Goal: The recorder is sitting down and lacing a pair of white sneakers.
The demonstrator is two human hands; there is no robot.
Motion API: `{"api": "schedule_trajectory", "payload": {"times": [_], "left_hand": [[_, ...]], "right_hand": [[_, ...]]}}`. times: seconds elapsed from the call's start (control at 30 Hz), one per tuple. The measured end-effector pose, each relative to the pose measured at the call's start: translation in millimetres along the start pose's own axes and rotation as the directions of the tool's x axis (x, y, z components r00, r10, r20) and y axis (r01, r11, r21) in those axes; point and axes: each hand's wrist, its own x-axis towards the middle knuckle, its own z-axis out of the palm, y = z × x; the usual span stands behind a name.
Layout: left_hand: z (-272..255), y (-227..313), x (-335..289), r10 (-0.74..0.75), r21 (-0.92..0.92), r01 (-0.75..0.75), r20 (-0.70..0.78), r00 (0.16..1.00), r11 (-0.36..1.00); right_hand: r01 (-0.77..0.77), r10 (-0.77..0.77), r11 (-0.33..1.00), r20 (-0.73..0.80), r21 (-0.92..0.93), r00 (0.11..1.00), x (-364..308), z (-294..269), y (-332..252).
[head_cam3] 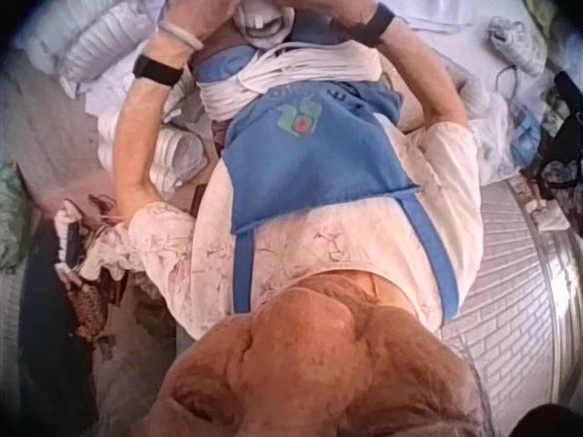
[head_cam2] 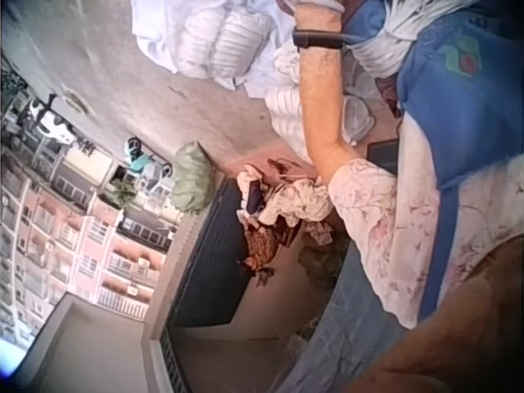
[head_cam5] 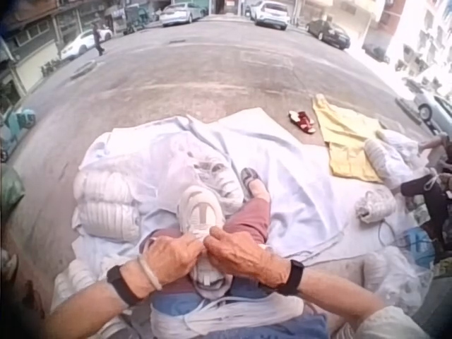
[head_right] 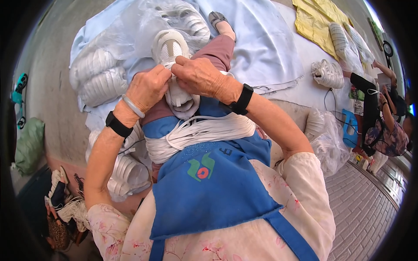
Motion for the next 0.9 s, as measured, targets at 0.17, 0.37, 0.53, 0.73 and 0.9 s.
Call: {"api": "schedule_trajectory", "payload": {"times": [0.17, 0.37, 0.53, 0.73, 0.9], "left_hand": [[-6.3, -8.0, -6.3, 0.289, 0.080, -0.290, 0.025, 0.957, 0.954], [-8.6, -10.1, -21.5, 0.364, 0.077, -0.365, 0.020, 0.931, 0.928], [-6.2, -11.1, -28.1, 0.246, 0.086, -0.241, -0.052, 0.968, 0.967], [-1.3, -12.4, -29.3, 0.221, 0.124, -0.213, -0.046, 0.974, 0.969], [5.1, -7.8, -31.2, 0.120, 0.089, -0.113, -0.084, 0.989, 0.990]], "right_hand": [[0.017, -0.023, 0.993, -0.053, -0.120, 0.998, -11.0, 4.6, -7.7], [-0.014, 0.016, 1.000, -0.094, 0.027, 0.995, -22.4, 1.3, -9.6], [-0.315, 0.329, 0.941, -0.106, 0.127, 0.939, -35.7, -5.6, -23.9], [-0.130, 0.139, 0.975, -0.036, 0.183, 0.990, -44.0, -13.9, -15.9], [-0.005, 0.006, 0.999, 0.031, -0.036, 1.000, -55.7, -23.8, -6.4]]}}
